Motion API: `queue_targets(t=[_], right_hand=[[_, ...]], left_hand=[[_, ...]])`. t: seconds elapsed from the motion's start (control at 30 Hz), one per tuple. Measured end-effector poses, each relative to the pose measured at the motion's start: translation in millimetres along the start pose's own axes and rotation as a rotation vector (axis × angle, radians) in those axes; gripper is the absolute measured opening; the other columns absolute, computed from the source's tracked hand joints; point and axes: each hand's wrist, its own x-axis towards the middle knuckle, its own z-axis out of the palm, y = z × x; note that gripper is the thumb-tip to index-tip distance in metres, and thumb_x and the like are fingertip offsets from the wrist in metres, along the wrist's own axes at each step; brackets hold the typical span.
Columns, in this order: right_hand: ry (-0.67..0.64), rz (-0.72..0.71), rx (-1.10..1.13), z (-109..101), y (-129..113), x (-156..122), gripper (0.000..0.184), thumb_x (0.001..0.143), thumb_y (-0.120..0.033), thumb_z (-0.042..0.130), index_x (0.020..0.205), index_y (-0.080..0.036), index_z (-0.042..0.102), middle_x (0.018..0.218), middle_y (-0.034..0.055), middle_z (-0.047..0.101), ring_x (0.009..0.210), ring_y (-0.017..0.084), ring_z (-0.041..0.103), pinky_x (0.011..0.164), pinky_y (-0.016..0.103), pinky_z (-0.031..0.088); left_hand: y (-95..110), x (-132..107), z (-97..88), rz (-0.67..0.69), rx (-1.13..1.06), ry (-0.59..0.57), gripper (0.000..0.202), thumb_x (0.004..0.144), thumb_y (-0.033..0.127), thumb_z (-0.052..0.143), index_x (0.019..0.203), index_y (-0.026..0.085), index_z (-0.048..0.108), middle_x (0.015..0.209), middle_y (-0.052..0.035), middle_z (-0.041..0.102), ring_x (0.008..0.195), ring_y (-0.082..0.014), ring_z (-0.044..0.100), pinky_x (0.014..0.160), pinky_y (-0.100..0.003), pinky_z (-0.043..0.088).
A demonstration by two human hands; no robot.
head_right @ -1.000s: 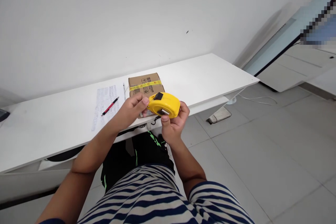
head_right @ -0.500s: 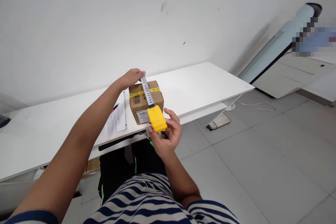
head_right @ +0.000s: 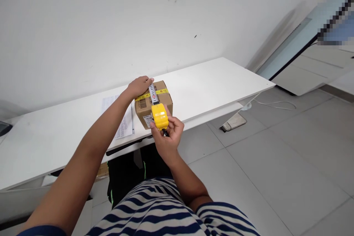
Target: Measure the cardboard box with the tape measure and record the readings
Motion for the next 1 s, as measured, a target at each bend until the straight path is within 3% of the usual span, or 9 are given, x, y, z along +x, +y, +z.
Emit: queue_targets(t=[0.27, 0.53, 0.7, 0.87, 1.0], right_hand=[[-0.031, 0.063, -0.047, 0.6, 13.0, 24.7, 0.054, 0.086, -0.055, 0.076, 0.115, -0.031, 0.038, 0.091, -0.0038, 0.066, 0.073, 0.012, 0.068, 0.062, 0.023, 0.052], [-0.039, 0.066, -0.041, 1.2, 9.0, 13.5, 0.054, 0.085, -0.055, 0.077, 0.116, -0.031, 0.039, 0.092, -0.0037, 0.065, 0.076, 0.013, 0.070, 0.066, 0.024, 0.053], [-0.026, 0.048, 0.018, 3.3, 7.0, 10.5, 0.052, 0.082, -0.046, 0.083, 0.112, -0.030, 0.044, 0.088, -0.0051, 0.067, 0.070, 0.011, 0.068, 0.061, 0.021, 0.050], [-0.023, 0.016, 0.009, 5.4, 6.0, 8.8, 0.051, 0.082, -0.045, 0.083, 0.113, -0.030, 0.045, 0.089, -0.0043, 0.066, 0.070, 0.011, 0.068, 0.060, 0.022, 0.050], [-0.006, 0.008, -0.021, 5.1, 7.2, 7.3, 0.051, 0.082, -0.046, 0.082, 0.113, -0.029, 0.045, 0.090, -0.0043, 0.064, 0.069, 0.010, 0.067, 0.060, 0.021, 0.050]], left_hand=[[-11.4, -6.2, 1.9, -0.137, -0.016, 0.116, 0.042, 0.099, 0.058, 0.041, 0.087, 0.022, 0.059, 0.102, -0.0149, 0.070, 0.097, -0.0305, 0.061, 0.088, -0.040, 0.043], [-12.0, -10.2, 0.3, -0.072, -0.053, 0.089, 0.040, 0.101, 0.052, 0.040, 0.086, 0.020, 0.059, 0.099, -0.0128, 0.069, 0.089, -0.0267, 0.059, 0.085, -0.040, 0.042], [-9.8, -11.3, 0.4, -0.033, -0.082, 0.070, 0.041, 0.098, 0.051, 0.047, 0.078, 0.020, 0.062, 0.091, -0.0095, 0.069, 0.082, -0.0234, 0.058, 0.080, -0.037, 0.041], [-7.3, -18.0, -2.1, -0.005, -0.123, 0.054, 0.042, 0.096, 0.049, 0.051, 0.068, 0.019, 0.056, 0.076, -0.0060, 0.063, 0.071, -0.0187, 0.052, 0.072, -0.035, 0.037], [-5.2, -21.2, -6.8, 0.046, -0.116, -0.015, 0.045, 0.097, 0.053, 0.049, 0.067, 0.020, 0.052, 0.074, -0.0066, 0.060, 0.074, -0.0197, 0.053, 0.073, -0.034, 0.037]])
